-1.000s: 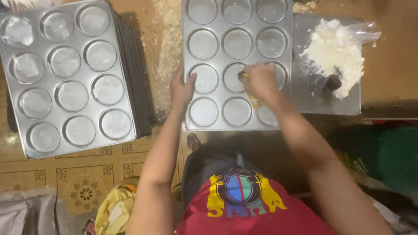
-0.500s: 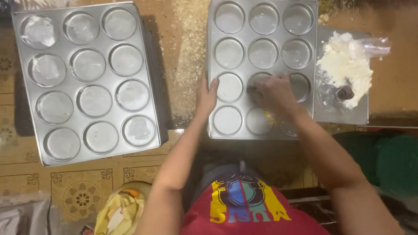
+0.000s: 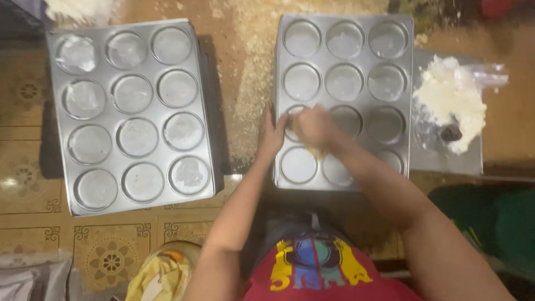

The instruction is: Greasing individual molds in metal muffin tins using a small applicator

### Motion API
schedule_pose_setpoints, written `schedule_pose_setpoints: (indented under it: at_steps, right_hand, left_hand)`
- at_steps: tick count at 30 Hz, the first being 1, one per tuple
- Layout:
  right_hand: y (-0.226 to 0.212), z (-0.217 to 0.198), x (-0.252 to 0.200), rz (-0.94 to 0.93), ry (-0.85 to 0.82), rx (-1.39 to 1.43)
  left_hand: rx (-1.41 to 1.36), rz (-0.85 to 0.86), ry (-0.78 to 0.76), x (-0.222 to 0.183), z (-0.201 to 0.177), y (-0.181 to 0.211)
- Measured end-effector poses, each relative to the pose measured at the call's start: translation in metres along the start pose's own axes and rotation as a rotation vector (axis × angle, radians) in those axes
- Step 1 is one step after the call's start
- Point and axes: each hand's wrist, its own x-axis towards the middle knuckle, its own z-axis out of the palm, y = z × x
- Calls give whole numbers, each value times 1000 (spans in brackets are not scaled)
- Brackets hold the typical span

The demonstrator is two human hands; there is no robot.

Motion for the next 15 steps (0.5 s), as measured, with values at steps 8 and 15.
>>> schedule_pose_setpoints:
  at_steps: [8,15]
  right_hand:
    - [79,-40,60,47,141,-64]
    - [95,-48,86,9,178,-81]
  left_hand:
    - [182,96,110,-6,10,9]
    - [193,61,190,-15,13,31]
